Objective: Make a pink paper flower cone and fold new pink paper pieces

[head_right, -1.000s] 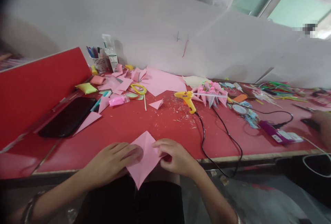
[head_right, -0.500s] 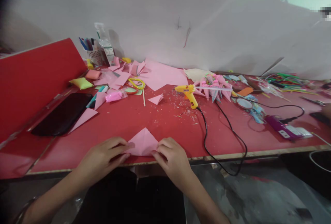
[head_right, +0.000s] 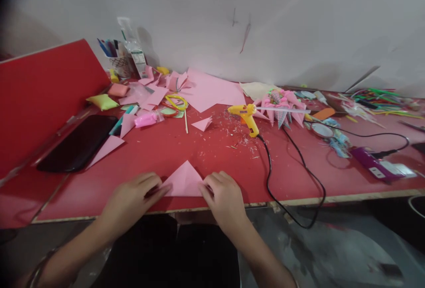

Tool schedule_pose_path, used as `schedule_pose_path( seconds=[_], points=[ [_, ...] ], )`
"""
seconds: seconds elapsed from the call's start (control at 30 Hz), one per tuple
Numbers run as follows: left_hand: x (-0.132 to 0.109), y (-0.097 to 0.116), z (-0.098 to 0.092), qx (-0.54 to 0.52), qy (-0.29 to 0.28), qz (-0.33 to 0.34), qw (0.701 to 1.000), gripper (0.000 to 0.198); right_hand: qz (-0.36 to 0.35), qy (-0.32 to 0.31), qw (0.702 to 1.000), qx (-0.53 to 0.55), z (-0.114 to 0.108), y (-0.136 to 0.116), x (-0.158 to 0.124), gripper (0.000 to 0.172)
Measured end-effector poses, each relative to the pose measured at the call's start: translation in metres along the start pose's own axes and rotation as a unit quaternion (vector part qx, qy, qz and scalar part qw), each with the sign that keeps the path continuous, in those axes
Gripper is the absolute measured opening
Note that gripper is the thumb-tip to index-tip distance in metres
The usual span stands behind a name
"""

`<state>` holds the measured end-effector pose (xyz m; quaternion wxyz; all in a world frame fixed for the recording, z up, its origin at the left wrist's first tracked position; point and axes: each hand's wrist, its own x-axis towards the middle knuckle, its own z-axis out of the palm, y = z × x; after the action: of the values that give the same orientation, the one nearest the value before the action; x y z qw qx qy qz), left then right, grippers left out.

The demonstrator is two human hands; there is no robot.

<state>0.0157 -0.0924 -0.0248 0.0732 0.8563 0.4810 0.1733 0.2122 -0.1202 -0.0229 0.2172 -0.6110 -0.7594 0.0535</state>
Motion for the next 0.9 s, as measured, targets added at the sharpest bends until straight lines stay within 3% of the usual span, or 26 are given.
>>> schedule_pose_path(
  seconds=[0.3,0.9],
  points=[
    [0.0027,-0.0007,-0.0002,0.019,-0.027,-0.008,0.999,0.037,0.0,0.025,0.999,-0.044,0.0043,0.0002,0.0007,0.031],
    [0.01,0.0055,-0.0067,0.126,-0.083,0.002,0.989,0.033,0.009,-0.004,0.993,-0.119,0.0017,-0.0022,0.0052,0.034]
  ],
)
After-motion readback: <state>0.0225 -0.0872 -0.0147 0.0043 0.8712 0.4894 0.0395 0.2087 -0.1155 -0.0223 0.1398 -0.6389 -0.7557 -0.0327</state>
